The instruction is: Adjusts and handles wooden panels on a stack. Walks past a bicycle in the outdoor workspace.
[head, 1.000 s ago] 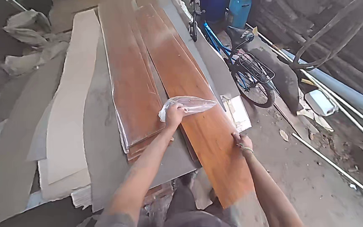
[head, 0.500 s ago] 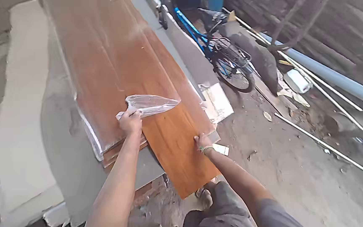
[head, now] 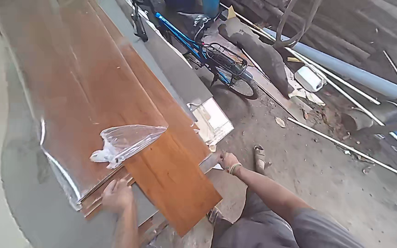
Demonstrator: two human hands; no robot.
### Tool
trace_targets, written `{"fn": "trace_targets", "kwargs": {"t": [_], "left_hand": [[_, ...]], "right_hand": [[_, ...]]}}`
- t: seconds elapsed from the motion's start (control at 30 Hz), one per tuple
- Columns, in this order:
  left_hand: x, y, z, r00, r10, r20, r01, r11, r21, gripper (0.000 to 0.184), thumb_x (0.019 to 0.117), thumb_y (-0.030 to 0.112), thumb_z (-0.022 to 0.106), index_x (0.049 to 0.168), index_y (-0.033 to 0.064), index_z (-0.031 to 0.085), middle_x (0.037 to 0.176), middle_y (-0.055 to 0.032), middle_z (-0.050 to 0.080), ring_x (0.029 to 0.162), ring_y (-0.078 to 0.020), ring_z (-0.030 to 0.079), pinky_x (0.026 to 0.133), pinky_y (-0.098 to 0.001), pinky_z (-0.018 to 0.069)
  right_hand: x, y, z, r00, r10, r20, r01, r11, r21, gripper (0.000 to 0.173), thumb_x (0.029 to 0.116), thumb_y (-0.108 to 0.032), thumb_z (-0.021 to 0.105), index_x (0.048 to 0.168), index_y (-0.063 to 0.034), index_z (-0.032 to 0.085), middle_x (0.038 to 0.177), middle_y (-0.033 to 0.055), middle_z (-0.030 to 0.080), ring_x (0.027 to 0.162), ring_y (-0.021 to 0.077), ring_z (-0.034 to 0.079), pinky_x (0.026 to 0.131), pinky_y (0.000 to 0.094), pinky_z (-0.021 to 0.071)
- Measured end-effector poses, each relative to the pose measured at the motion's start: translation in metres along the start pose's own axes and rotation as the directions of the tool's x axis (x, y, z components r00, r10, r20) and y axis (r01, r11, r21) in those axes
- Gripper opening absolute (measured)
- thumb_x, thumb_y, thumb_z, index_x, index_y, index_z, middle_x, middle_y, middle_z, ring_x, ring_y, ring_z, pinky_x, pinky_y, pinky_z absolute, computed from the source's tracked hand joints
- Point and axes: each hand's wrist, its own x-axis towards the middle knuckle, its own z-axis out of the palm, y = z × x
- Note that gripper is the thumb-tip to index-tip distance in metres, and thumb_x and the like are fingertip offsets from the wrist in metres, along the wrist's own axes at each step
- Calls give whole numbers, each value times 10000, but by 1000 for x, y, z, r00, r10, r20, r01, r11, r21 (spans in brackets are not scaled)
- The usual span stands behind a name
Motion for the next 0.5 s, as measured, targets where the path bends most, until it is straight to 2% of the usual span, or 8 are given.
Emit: {"fn": "trace_targets", "kwargs": {"t": [0.07,0.13,0.17,0.23,0.3,0.4,0.43,0.5], "left_hand": [[-47,24,20,995,10,-102,-9,1000,7,421,1021,177,565,1381,-42,562,1297,-252,622,1091,-294,650,932,-474,555],[-97,47,48,982,-40,-183,46,998,30,421,1034,189,540,1384,-42,555,1306,-235,623,1166,-268,629,1015,-428,518],[-118,58,66,978,-68,-195,76,997,32,416,1041,207,545,1381,-31,560,1296,-221,632,1159,-257,637,1006,-422,525],[-153,92,112,983,-114,-147,113,993,-16,411,1036,213,560,1383,-7,558,1222,-199,642,988,-232,658,841,-425,569],[-184,137,153,993,-106,-45,104,994,-38,392,1029,205,586,1363,-2,580,1176,-195,660,895,-238,675,765,-443,592],[-214,198,201,996,-1,94,1,1000,2,348,1023,194,617,1306,-8,628,1219,-197,673,963,-243,698,829,-455,598],[-216,214,215,990,58,130,-60,998,12,334,1020,182,619,1294,-8,638,1240,-200,668,1009,-254,696,873,-462,591],[-215,237,238,972,179,154,-186,982,34,292,1013,162,625,1250,-2,673,1231,-187,682,1016,-239,702,908,-436,587]], "right_hand": [[14,41,-54,998,56,-36,-51,989,140,474,1037,-468,529,1251,-77,691,1240,198,698,1189,364,660,1029,598,501],[16,85,-110,992,124,-13,-118,966,230,502,1054,-472,506,1280,-60,681,1267,215,685,1216,369,646,1059,589,486],[17,109,-136,987,161,-1,-155,954,256,510,1057,-477,496,1294,-62,676,1281,213,681,1223,362,646,1065,577,488],[25,154,-193,972,233,-10,-219,927,303,517,1052,-491,498,1292,-69,677,1253,197,697,1182,345,673,1037,561,517],[27,188,-238,952,305,-25,-276,891,361,517,1039,-493,513,1274,-62,676,1214,192,709,1140,340,690,1010,557,533],[30,210,-294,940,339,-43,-271,815,512,485,1051,-457,526,1258,-43,671,1148,166,733,1039,296,726,928,500,580],[34,207,-311,945,323,-55,-235,785,573,461,1061,-433,527,1255,-39,666,1130,160,735,1008,285,730,894,484,590],[41,194,-338,957,284,-63,-170,720,672,423,1071,-395,535,1267,-39,654,1123,156,735,986,280,730,854,472,596]]}}
